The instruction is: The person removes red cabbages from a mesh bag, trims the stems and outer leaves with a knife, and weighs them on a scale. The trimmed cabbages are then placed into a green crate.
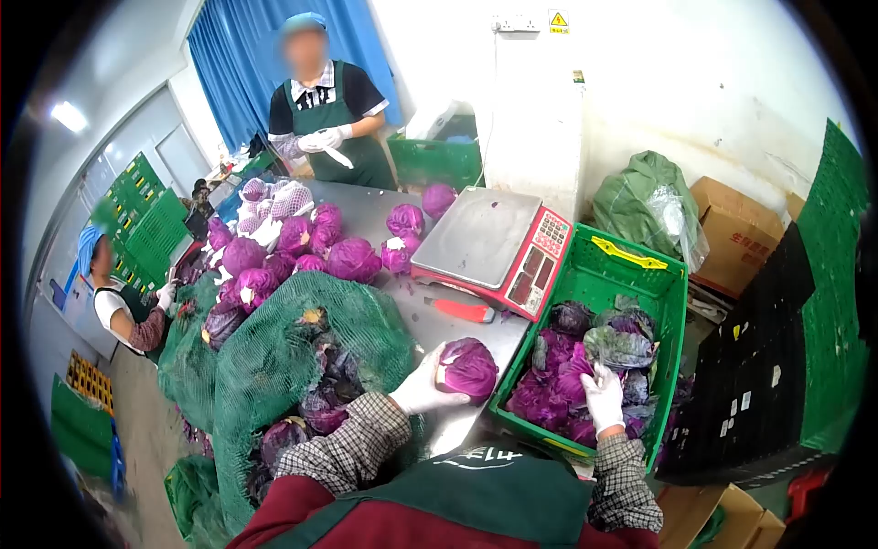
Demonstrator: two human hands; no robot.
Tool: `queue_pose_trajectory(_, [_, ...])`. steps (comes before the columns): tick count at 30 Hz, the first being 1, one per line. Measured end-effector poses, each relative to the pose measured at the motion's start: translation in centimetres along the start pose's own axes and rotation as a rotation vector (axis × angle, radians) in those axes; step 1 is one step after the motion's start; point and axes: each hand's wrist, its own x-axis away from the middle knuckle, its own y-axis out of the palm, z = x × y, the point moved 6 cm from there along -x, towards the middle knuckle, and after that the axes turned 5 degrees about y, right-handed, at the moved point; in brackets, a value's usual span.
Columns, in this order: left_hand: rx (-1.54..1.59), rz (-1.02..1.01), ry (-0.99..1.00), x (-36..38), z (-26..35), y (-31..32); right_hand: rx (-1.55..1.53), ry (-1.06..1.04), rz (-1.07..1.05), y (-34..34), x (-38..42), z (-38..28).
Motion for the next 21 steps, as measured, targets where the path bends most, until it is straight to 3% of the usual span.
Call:
queue_pose_trajectory(1, [-0.112, 0.005, -0.004, 0.2, -0.1, 0.0, -0.130, 0.070, -0.162, -2.0, 0.5, -10.8])
queue_pose_trajectory(2, [-0.211, -0.065, 0.033, -0.1, 0.5, 0.4, -0.141, 0.019, -0.335, 0.0, 0.4, -13.4])
queue_pose_trajectory(4, [-0.413, -0.204, 0.115, -1.2, 2.5, 1.0, 0.005, -0.416, -0.462, 3.6, 1.2, -19.4])
queue_pose_trajectory(5, [-0.468, -0.234, 0.131, -1.1, 3.1, 1.2, -0.091, -0.572, -0.487, 5.6, 1.8, -20.7])
queue_pose_trajectory(7, [-0.588, -0.278, 0.156, -0.8, 3.7, 0.8, -0.171, -0.211, -0.890, 7.7, 2.0, -21.9])
queue_pose_trajectory(9, [-0.539, -0.297, 0.158, -0.4, 3.2, -0.3, -0.235, -0.340, -0.772, 7.9, 1.8, -21.3])
queue_pose_trajectory(11, [-0.488, -0.310, 0.154, 0.4, 3.0, -0.6, -0.580, 0.024, -0.757, 8.4, 1.5, -18.2])
queue_pose_trajectory(13, [-0.471, -0.315, 0.165, 0.5, 3.0, -0.6, -0.423, 0.093, -0.642, 7.6, 1.5, -16.3])
queue_pose_trajectory(15, [-0.515, -0.310, 0.244, 0.4, 3.0, -0.5, -0.655, -0.025, -0.619, 8.1, 2.7, -17.6])
queue_pose_trajectory(16, [-0.497, -0.323, 0.248, 0.2, 3.3, -0.3, -0.383, -0.209, -0.671, 4.9, 3.4, -23.0])
queue_pose_trajectory(17, [-0.513, -0.342, 0.249, -0.2, 3.3, 0.1, -0.376, -0.456, -0.705, 5.9, 4.0, -24.1])
queue_pose_trajectory(19, [-0.553, -0.378, 0.255, -0.7, 3.5, 0.5, -0.148, -0.587, -0.779, 6.9, 4.1, -25.0])
queue_pose_trajectory(21, [-0.580, -0.376, 0.210, -0.5, 3.9, -0.2, -0.212, -0.436, -0.796, 7.6, 2.2, -24.4])
